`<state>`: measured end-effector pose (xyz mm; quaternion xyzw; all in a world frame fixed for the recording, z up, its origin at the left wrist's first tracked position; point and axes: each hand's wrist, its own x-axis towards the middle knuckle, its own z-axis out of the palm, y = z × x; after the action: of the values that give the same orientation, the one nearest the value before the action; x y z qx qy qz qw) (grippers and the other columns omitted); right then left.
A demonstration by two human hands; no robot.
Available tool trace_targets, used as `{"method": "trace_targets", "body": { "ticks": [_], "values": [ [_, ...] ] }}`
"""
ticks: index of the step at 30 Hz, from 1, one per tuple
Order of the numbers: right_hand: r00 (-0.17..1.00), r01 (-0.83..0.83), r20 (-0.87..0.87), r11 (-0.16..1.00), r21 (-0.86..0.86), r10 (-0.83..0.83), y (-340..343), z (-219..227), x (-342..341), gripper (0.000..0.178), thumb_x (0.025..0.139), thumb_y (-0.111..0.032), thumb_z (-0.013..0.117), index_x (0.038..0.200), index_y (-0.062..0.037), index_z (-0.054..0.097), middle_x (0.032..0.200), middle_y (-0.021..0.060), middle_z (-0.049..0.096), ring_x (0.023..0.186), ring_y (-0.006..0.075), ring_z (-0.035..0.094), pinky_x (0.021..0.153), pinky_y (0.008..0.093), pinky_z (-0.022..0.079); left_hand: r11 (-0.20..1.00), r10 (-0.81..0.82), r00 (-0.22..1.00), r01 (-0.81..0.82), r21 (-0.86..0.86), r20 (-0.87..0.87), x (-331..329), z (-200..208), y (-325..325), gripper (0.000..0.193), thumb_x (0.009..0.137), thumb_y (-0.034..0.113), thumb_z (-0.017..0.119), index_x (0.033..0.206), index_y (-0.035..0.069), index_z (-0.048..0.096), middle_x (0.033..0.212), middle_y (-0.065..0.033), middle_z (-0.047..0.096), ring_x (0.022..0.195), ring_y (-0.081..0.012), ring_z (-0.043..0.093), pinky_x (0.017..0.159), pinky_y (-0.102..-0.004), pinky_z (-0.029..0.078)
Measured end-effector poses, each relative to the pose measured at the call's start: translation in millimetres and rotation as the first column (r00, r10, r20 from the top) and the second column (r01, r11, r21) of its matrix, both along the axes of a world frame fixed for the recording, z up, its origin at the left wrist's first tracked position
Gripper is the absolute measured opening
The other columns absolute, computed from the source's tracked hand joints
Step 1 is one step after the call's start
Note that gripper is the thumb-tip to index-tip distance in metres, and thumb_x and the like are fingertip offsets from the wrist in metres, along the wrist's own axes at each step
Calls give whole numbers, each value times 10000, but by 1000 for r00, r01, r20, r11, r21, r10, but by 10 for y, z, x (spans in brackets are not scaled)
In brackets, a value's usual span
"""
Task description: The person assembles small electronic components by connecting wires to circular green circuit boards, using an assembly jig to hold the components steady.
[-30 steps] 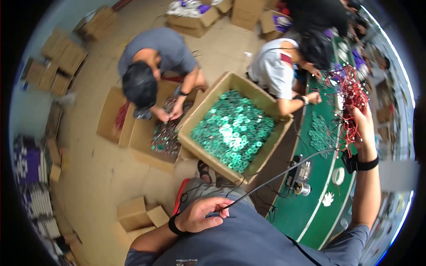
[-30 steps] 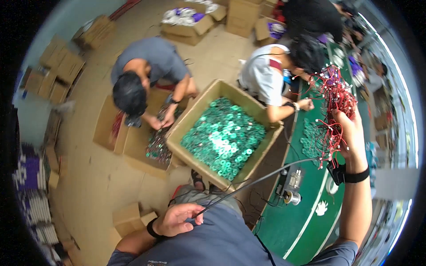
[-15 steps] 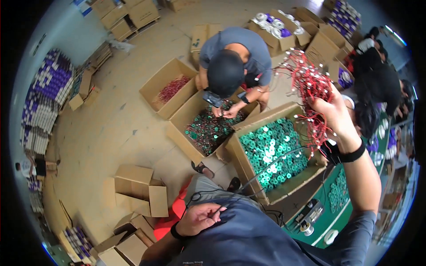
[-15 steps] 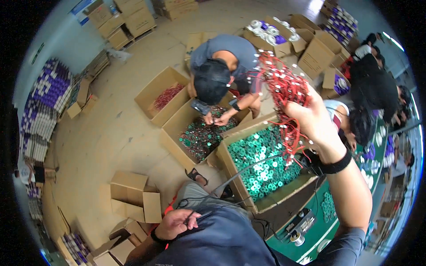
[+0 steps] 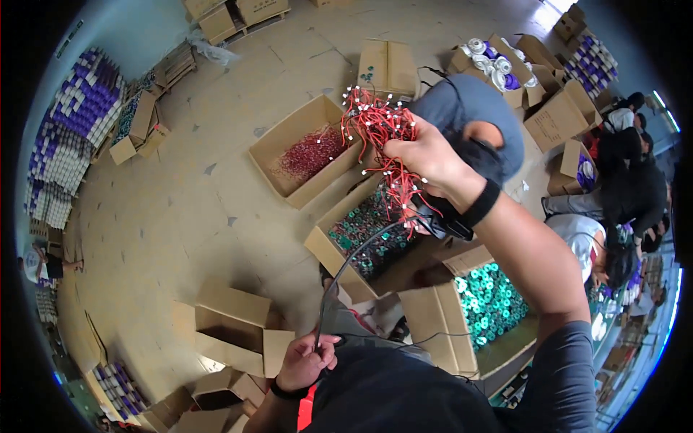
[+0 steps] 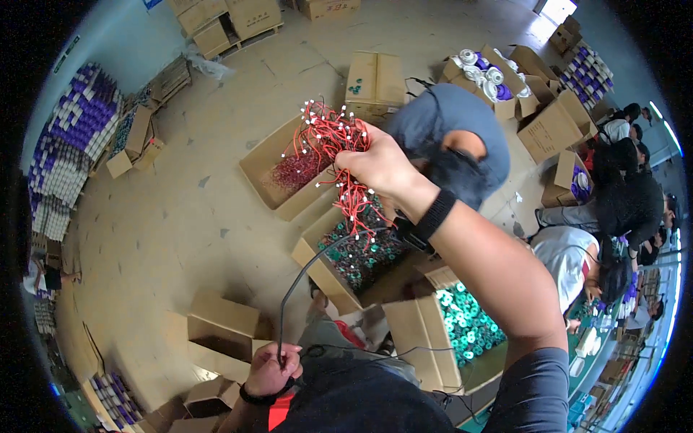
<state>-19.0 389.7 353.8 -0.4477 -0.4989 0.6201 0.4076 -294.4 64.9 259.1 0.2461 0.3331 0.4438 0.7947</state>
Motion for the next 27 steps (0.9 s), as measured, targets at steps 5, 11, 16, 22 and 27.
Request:
{"method": "trace_targets", "body": {
  "ticks": [5,11,16,22,27],
  "values": [
    [991,131,40,962,-241,-125,1304,-687,-981,414,908,80,625,1308,-25,612,1063,56,722,853,176,702,753,351,602,995,66,996,-61,-85,56,-659,-308,1185,410,971,-2,499,1368,0,604,869,10,511,709,-86,452,687,-281,452],
    [952,168,307,843,-511,-4,2830,-1777,-1768,357,1007,-310,633,1329,-159,602,1024,56,698,969,246,683,768,440,600,982,161,986,-165,-96,-50,-1215,-834,2502,328,1086,159,489,1366,25,597,735,29,449,669,-87,447,668,-268,441],
    [880,-56,416,920,-387,228,3275,-1946,-2031,456,1018,-353,601,1421,-152,533,1446,74,555,1206,331,578,1051,516,471,951,160,979,-187,-244,-126,-1505,-874,2958,332,1085,160,502,1371,15,587,748,19,471,670,-95,474,695,-277,475],
    [965,231,206,902,-366,-163,2804,-1285,-1833,438,1033,-286,578,1440,-141,506,1442,61,516,1319,307,509,1066,489,458,984,21,991,-45,-175,-132,-1404,-904,2818,336,1064,121,513,1372,4,583,764,27,488,673,-74,465,648,-263,443],
    [978,117,-137,959,-258,-156,1388,-218,-1127,343,1063,-203,586,1390,-103,557,1271,2,647,1121,166,639,950,349,521,989,-112,985,98,-110,-128,-1227,-898,2331,337,1039,67,561,1365,-14,589,861,23,544,705,-65,516,676,-250,472]
  ]
}}
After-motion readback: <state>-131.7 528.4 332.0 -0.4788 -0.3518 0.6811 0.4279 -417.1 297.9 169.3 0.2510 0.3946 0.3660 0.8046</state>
